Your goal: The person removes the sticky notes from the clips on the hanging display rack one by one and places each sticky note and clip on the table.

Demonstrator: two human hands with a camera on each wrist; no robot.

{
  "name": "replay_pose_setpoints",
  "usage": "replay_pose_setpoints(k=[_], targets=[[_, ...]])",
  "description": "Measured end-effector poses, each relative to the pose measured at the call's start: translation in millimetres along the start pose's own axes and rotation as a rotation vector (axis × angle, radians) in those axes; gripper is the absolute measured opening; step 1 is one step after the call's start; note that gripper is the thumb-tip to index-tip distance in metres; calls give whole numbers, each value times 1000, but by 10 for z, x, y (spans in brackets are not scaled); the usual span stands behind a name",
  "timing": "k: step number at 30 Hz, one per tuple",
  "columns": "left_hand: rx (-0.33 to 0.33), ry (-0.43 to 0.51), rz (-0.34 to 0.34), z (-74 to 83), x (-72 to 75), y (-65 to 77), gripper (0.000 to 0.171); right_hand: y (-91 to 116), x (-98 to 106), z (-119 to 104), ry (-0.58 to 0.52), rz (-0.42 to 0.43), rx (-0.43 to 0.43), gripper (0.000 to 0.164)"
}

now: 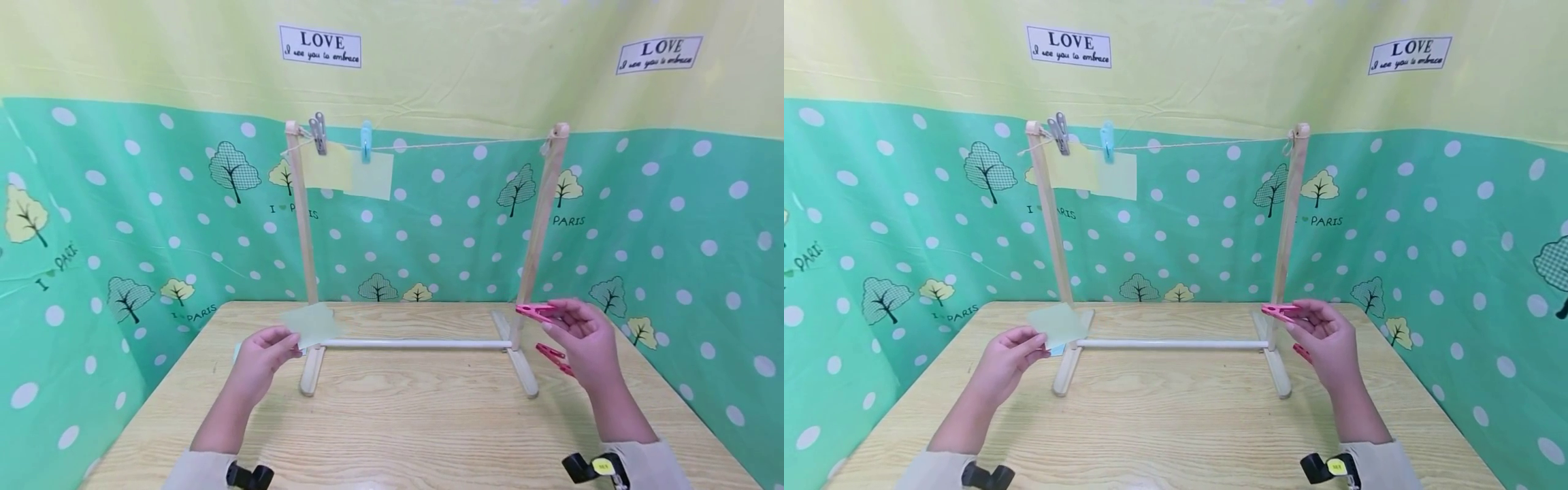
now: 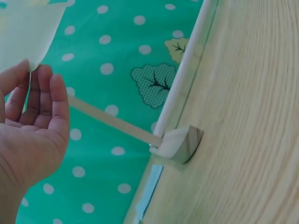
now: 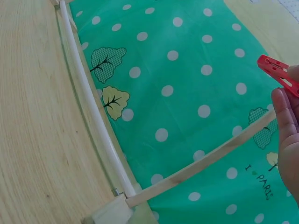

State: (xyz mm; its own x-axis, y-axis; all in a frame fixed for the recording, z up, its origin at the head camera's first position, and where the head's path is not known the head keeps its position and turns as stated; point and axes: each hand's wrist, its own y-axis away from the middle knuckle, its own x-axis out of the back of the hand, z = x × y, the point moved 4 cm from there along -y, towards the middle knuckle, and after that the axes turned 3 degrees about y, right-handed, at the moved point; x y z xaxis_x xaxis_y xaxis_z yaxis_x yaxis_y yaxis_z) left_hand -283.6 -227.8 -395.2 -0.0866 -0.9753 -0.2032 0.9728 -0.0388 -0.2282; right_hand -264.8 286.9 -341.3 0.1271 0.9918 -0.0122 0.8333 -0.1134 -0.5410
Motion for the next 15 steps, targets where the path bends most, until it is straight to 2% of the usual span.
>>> replay_pose_setpoints(k=[4,10,15], targets=[[4,-8,28,-7,83,43,8,51,59,25,-6,17,-10,37],[0,-35,77,-22,213,95,7,112,163,74,-25,33,-25,31],[17,-58,122,-55,324,148,8,154,249,138,-5,43,-85,32]])
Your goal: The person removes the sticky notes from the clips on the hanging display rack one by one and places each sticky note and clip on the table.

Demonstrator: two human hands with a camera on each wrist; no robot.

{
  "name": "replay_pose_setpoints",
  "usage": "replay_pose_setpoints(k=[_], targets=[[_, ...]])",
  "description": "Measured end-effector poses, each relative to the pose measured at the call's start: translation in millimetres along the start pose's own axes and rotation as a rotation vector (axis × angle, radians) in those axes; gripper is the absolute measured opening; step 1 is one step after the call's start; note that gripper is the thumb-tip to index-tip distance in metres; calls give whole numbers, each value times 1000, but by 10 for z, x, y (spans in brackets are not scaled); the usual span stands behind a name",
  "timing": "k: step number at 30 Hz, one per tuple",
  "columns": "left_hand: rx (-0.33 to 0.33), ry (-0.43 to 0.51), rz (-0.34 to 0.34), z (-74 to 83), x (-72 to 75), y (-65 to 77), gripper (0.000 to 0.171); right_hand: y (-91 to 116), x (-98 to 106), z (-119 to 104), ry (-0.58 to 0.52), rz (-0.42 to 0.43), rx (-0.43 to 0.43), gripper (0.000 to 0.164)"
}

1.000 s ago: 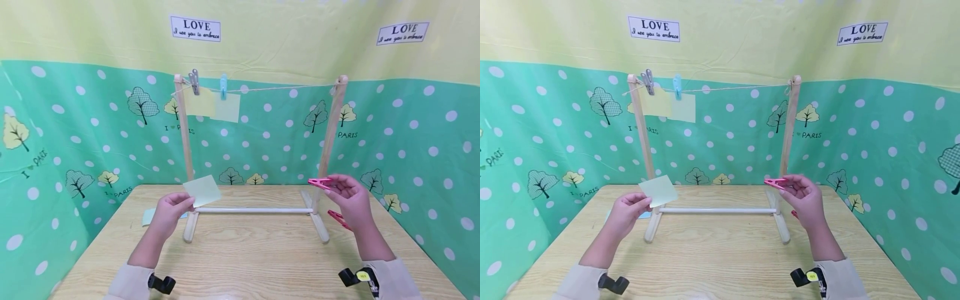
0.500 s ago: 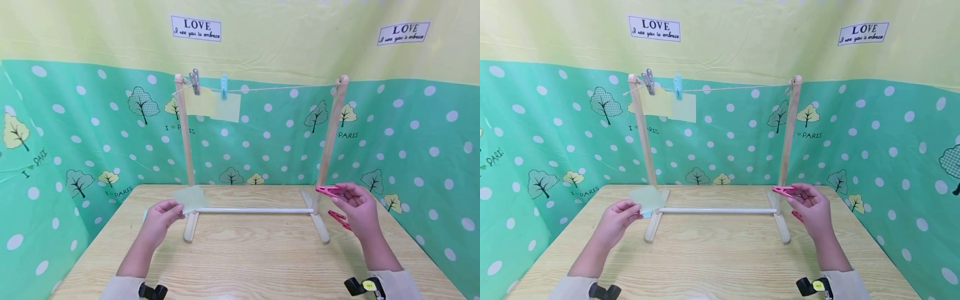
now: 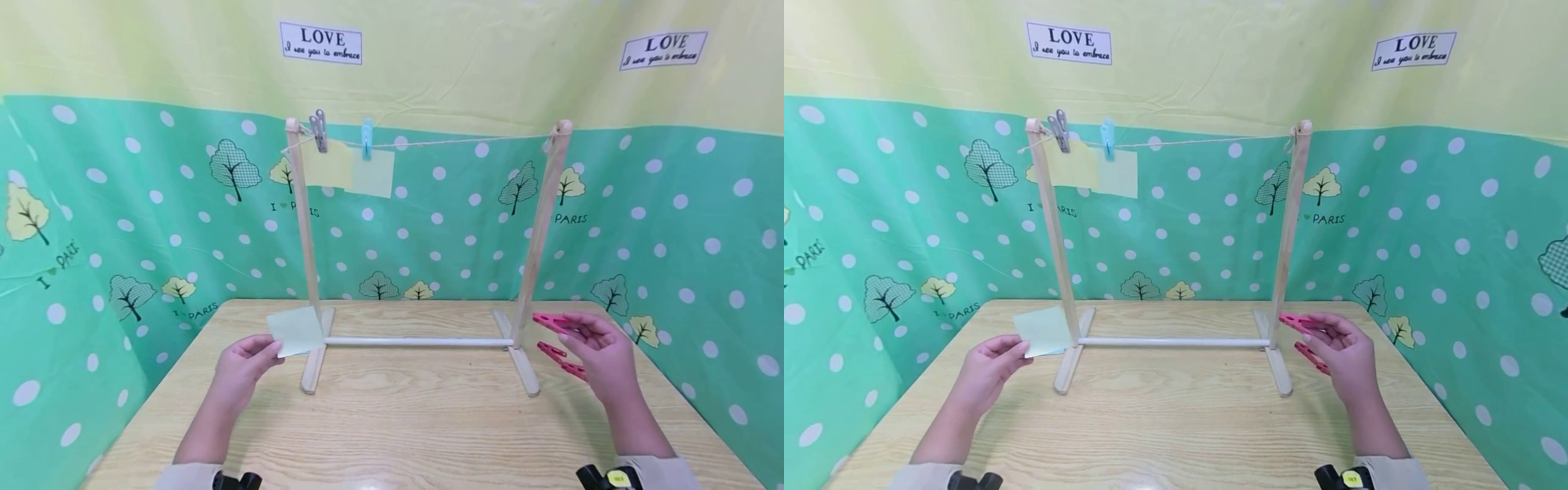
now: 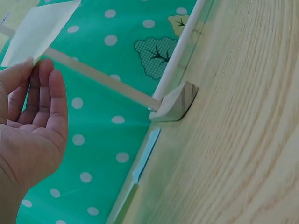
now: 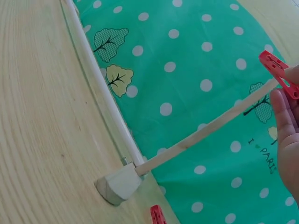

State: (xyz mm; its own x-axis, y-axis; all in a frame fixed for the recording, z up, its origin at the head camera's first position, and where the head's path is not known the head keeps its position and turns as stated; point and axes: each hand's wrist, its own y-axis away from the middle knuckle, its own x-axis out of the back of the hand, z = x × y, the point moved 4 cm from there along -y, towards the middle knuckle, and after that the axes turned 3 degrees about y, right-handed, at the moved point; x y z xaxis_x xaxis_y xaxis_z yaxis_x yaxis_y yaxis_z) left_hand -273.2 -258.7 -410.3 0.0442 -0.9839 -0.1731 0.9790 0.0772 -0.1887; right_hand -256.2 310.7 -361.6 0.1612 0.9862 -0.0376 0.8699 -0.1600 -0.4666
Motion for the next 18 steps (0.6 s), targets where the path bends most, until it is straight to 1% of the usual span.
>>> replay_pose_setpoints(k=[4,7,12,14,18], targets=[[14,4,33,-23,101,35,8,34,58,34,68,11,-45,35],[17,36,56,-30,185,59,11,62,104,64,105,23,-71,37],[28,96,80,-44,323,95,16,113,195,141,131,47,-102,38],[29,118,87,-50,371,103,15,135,232,174,107,52,-104,36],[17,160,96,-58,468,110,15,167,298,228,16,46,-99,32]])
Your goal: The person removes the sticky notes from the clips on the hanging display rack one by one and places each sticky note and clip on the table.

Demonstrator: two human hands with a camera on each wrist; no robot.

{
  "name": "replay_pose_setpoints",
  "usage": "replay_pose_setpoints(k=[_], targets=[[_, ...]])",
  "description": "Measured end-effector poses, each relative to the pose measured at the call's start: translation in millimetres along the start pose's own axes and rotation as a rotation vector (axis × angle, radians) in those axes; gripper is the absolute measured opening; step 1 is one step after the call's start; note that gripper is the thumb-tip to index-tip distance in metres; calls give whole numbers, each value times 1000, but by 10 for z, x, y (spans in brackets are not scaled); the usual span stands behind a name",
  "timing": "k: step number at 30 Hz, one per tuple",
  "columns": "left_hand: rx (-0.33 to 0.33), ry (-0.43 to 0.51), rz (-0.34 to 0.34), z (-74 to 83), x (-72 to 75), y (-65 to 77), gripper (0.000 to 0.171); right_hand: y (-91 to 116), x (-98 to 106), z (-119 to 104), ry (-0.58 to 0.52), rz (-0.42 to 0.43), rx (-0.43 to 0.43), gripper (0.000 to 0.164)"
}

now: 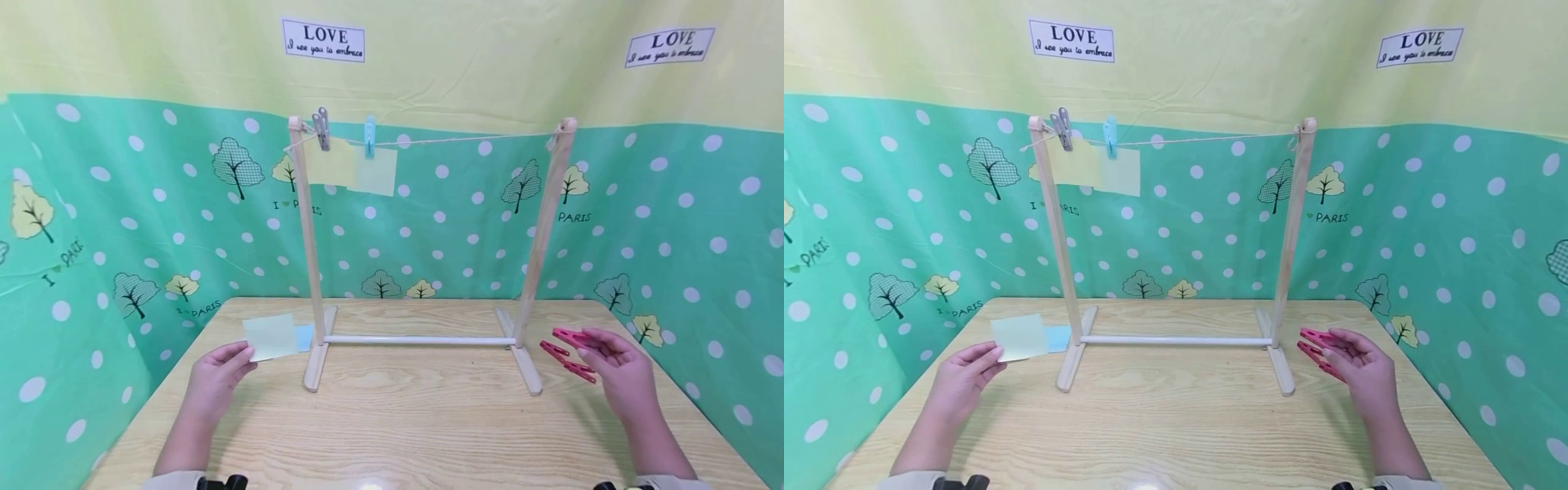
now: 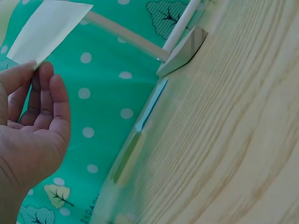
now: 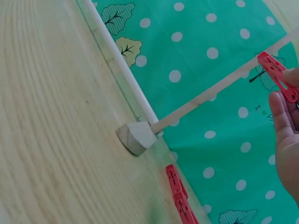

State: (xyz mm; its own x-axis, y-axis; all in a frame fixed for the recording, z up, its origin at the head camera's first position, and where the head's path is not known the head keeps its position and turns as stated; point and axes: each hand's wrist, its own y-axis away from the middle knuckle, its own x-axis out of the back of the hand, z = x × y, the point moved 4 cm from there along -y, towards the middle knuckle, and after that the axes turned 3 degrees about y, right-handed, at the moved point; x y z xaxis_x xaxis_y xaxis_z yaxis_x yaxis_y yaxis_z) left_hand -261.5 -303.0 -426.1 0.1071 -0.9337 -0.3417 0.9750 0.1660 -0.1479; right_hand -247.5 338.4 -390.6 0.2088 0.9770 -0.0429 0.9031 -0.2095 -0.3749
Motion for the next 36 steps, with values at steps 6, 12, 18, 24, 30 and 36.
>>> replay_pose_setpoints(k=[6,12,18,24,30,36], targets=[[-7,22,28,9,160,6,19,29,117,74,-29,-29,-16,32],[13,-34,51,19,319,16,18,50,197,117,-72,-45,-29,33],[66,-121,77,-5,508,17,16,67,276,158,-59,-46,-56,33],[140,-194,99,-91,660,-7,17,68,370,258,-23,-49,-73,31],[226,-317,125,-143,773,-3,15,82,462,356,68,-22,-122,31],[254,-392,95,-176,813,-2,10,79,590,440,112,-20,-147,33]])
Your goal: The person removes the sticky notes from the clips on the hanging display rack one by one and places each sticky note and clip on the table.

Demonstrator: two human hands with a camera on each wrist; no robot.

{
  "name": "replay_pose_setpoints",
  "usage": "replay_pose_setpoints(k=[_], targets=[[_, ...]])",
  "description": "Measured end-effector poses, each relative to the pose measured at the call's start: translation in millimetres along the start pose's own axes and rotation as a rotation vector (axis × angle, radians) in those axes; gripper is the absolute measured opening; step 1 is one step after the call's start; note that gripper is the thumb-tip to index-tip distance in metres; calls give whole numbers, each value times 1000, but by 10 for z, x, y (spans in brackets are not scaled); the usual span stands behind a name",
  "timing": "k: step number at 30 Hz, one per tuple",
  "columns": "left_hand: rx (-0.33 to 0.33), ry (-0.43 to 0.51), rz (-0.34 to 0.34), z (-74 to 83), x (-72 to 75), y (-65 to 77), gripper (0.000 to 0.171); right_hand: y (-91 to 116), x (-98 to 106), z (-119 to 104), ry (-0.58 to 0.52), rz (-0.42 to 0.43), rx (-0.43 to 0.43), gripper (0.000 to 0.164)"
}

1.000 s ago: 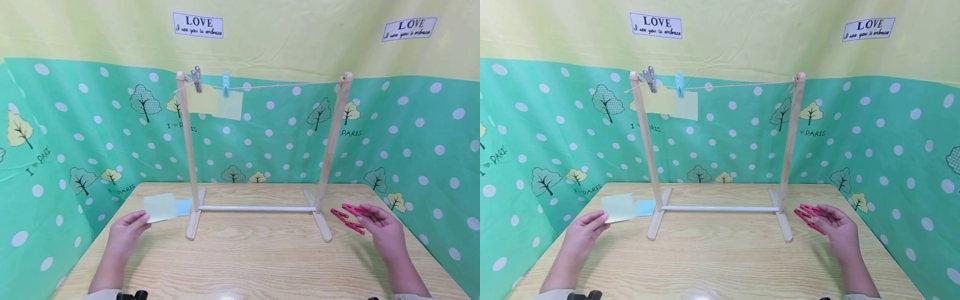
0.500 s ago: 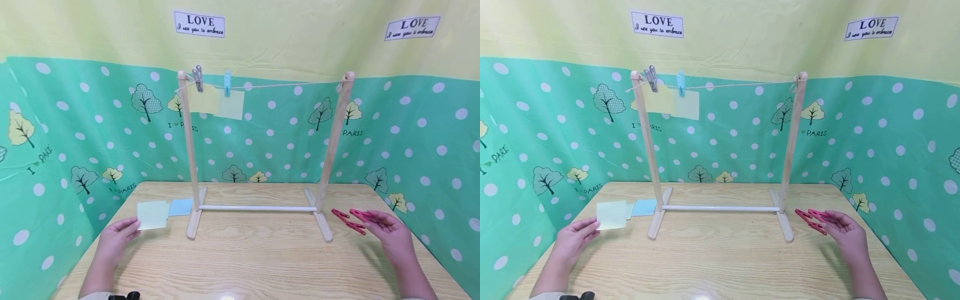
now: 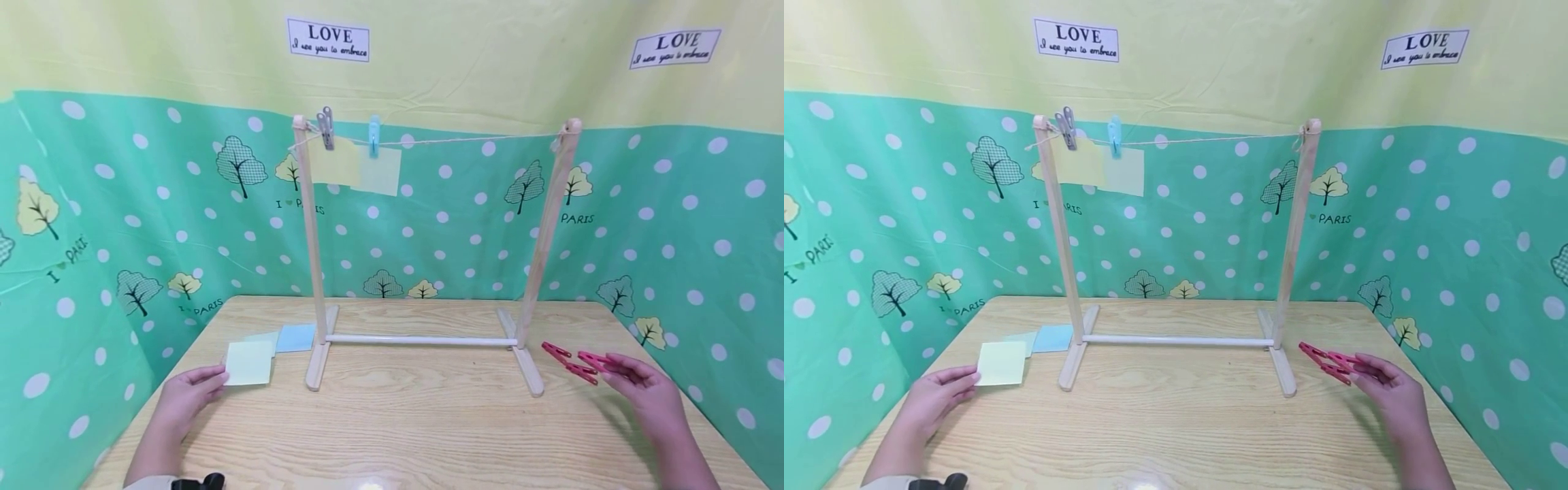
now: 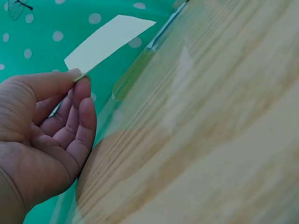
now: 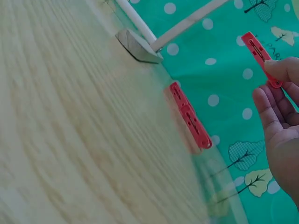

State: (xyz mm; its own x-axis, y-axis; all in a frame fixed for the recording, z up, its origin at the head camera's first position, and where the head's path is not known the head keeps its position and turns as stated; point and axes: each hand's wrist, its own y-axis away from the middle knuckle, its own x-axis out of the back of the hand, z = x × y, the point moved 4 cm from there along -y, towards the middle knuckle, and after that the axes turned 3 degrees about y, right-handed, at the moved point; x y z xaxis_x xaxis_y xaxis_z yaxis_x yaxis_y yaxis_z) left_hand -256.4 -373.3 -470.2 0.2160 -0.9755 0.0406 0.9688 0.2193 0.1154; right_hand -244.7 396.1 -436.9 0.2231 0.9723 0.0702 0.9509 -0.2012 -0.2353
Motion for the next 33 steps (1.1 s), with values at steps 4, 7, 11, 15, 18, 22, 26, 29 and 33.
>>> replay_pose_setpoints(k=[4,7,11,15,18,22,26,29,33], targets=[[-7,-75,-14,-28,-51,-59,41,-8,106,113,41,28,-48,35],[-10,-116,-30,-39,-114,-105,56,-7,181,176,80,59,-100,38],[-11,-132,-49,-43,-204,-120,57,-1,255,246,181,66,-156,43],[-19,-121,-60,-39,-312,-129,56,8,305,309,342,38,-191,49],[-30,-114,-62,-39,-394,-152,56,1,338,342,358,27,-189,48],[-32,-130,-55,-59,-474,-205,54,-12,389,385,379,40,-180,43],[-36,-152,-48,-63,-513,-229,54,-38,448,424,509,68,-194,50],[-36,-168,-47,-53,-530,-228,54,-69,505,458,625,76,-225,63],[-41,-203,-49,-32,-543,-212,55,-89,568,521,706,72,-273,75]])
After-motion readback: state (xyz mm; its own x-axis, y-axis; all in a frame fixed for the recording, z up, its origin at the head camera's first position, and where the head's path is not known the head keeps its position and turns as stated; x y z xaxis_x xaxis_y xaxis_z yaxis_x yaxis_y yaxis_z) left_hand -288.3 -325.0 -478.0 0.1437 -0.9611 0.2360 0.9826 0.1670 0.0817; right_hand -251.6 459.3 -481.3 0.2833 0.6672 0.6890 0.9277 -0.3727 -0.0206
